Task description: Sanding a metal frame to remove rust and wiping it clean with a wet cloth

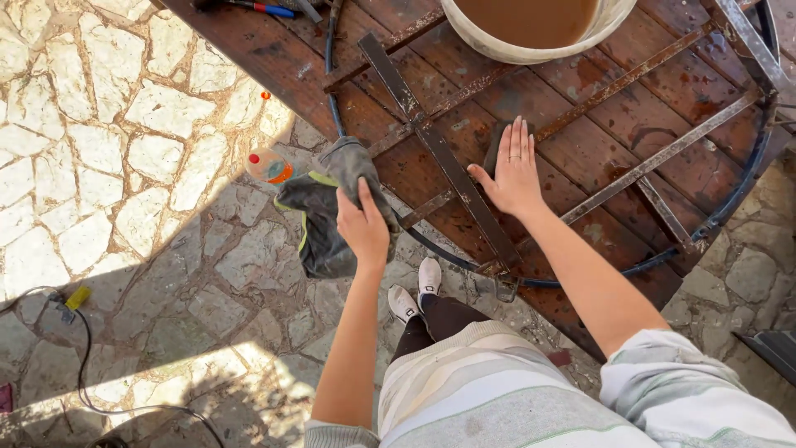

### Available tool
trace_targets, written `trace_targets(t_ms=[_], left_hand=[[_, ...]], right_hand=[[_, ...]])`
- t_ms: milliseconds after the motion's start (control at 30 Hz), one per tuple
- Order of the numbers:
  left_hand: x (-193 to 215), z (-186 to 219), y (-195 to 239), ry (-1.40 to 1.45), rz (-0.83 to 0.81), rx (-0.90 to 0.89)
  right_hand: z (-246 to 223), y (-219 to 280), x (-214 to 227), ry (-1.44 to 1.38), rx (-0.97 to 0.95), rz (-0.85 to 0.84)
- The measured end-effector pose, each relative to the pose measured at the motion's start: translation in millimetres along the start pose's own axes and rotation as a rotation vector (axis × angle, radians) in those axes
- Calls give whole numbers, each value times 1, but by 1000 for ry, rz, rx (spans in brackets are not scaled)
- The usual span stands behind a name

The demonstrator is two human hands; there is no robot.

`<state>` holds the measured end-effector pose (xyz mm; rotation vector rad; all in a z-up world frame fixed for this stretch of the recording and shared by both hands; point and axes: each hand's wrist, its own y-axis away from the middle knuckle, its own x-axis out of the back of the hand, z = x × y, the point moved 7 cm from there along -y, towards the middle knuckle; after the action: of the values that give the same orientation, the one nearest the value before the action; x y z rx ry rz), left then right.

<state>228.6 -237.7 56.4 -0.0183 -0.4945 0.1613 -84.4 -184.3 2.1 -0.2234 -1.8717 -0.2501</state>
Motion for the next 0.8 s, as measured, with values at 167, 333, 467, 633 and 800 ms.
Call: trace_targets(t_ms=[167,333,467,633,800], left_hand=[[-77,-20,-7,-191,-90,-223],[-86,-17,-5,-404,-75,-346],[-86,-24,-6,-328,-117,-308],[-87,-31,-2,-316,-71,-275],[-81,-34,-1,-201,-78,-188]], right_hand=[[67,-16,32,-43,-164,62],[51,-27,25,-3,-173,56],[36,6,27,11,-13,-42],[87,-38,71,19,-255,-82],[13,9,23,53,208,-95]])
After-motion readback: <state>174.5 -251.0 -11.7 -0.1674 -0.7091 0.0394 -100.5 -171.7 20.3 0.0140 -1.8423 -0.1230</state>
